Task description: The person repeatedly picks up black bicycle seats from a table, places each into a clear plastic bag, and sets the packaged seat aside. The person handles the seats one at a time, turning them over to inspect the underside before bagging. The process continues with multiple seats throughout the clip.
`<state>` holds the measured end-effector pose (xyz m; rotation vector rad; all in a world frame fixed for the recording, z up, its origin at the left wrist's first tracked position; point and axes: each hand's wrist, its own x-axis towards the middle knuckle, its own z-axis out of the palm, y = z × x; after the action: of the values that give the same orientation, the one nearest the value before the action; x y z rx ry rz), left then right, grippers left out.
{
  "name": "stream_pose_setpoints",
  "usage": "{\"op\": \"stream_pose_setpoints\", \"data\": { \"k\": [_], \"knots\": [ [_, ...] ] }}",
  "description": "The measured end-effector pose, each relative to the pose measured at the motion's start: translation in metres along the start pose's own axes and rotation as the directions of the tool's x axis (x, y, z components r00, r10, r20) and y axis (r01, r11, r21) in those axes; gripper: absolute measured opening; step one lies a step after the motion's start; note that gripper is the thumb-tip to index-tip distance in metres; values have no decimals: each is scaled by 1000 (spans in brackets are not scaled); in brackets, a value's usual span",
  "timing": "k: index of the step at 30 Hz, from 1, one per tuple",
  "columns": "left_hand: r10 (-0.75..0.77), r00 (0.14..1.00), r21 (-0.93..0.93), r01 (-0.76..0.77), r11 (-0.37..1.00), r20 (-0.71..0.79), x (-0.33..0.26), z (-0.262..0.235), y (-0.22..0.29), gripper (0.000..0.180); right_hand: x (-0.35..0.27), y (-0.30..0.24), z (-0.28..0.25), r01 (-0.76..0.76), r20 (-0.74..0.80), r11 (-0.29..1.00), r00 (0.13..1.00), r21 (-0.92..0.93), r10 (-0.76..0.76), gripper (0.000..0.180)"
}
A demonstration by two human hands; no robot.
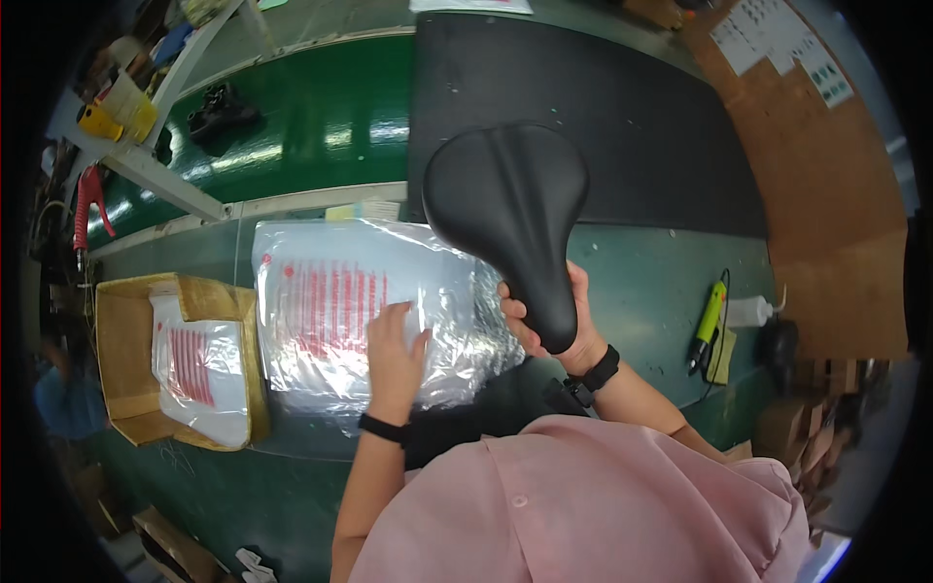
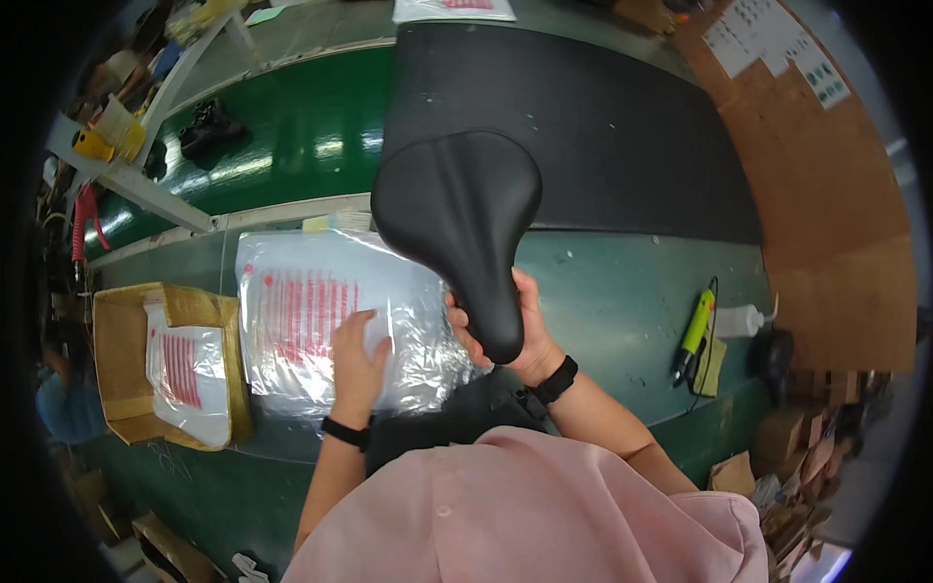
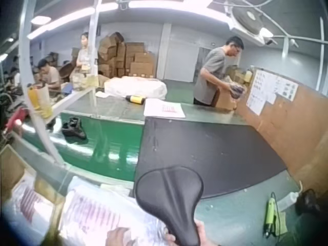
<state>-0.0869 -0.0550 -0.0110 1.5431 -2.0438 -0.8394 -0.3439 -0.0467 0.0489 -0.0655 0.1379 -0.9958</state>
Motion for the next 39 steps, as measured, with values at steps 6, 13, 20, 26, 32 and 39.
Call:
{"op": "stream_pose_setpoints", "data": {
  "k": [6, 13, 20, 26, 32, 39],
  "knots": [
    [63, 995, 333, -86, 939, 80, -30, 57, -40, 77, -106, 12, 9, 134, -198, 882, 949, -451, -245, 74],
    [-5, 999, 335, 23, 942, -53, -7, 52, 16, 51, -205, 0, -72, -407, 48, -224, 399, -885, -916, 66],
    [-21, 1000, 444, 27, 896, -19, 13, 94, -5, 17, -216, 25, -69, -803, -328, -205, 442, -560, -835, 75],
    [-217, 976, -199, 214, 956, 8, 12, 63, -40, 29, -212, 24, -99, -276, -660, 647, 581, -710, -477, 41],
    [-370, 911, -509, 409, 757, 182, -4, 36, -30, 27, -178, 26, -72, -60, -677, 839, 623, -541, -392, 35],
    [-326, 939, -491, 335, 804, 108, -15, 31, -35, 18, -127, 42, -38, -59, -527, 725, 728, -686, -440, 37]
  ]
}}
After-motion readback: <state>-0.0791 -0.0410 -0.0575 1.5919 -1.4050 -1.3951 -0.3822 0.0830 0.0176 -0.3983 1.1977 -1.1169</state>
